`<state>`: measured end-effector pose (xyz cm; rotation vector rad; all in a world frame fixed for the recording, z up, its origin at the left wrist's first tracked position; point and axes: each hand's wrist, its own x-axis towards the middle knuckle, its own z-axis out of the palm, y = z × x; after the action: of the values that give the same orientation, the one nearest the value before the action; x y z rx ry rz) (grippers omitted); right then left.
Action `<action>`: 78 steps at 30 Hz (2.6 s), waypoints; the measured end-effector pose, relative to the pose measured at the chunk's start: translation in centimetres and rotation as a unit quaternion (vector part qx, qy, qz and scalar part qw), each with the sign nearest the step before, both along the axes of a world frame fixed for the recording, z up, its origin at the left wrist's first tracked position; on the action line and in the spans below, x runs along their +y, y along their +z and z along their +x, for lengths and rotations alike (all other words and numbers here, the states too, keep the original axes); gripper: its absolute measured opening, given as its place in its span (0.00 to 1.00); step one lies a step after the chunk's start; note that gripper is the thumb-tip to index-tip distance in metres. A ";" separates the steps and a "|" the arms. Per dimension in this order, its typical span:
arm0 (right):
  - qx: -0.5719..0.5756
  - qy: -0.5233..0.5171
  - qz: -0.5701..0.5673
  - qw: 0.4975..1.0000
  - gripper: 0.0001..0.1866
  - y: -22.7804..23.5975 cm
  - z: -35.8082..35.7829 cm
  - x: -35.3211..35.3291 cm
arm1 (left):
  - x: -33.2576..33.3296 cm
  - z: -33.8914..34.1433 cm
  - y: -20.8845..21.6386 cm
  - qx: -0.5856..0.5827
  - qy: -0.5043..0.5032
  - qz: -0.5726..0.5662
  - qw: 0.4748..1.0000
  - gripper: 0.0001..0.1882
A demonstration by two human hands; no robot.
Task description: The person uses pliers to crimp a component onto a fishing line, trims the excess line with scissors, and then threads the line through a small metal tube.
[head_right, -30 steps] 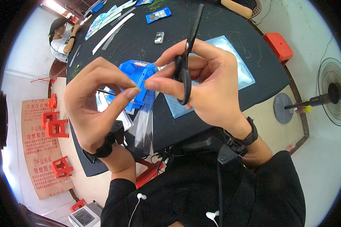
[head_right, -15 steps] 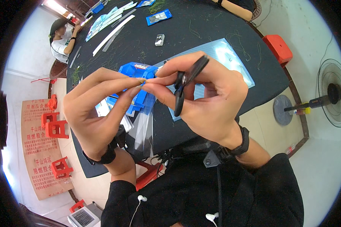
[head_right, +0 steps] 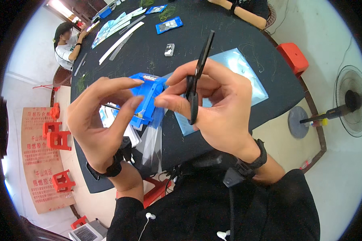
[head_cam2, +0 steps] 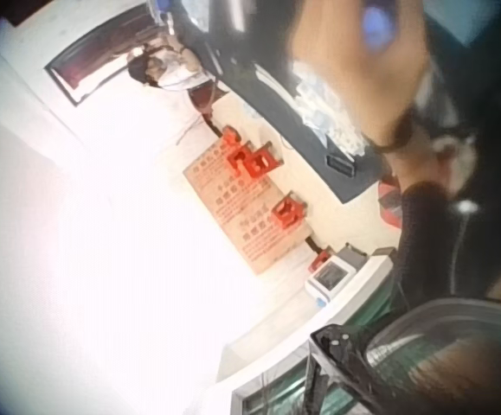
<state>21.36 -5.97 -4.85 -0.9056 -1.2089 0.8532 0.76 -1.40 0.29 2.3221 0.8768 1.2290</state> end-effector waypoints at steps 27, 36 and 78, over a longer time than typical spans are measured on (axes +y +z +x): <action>-0.188 -0.068 0.246 0.949 0.19 -0.1 1.2 1.0 | 0.5 -0.8 -0.2 0.000 -0.029 -0.027 0.999 0.08; -0.271 -0.069 0.275 0.920 0.21 -0.4 1.0 1.2 | 0.2 -0.6 -0.5 0.014 -0.038 -0.068 0.997 0.08; 0.093 -0.021 0.058 0.994 0.16 -1.0 -1.0 1.0 | 0.0 1.7 -1.4 0.025 0.002 0.159 0.987 0.10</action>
<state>20.32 -4.96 -5.83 -0.7382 -1.0614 0.8063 2.46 -1.44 -1.10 2.6079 0.7463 1.4065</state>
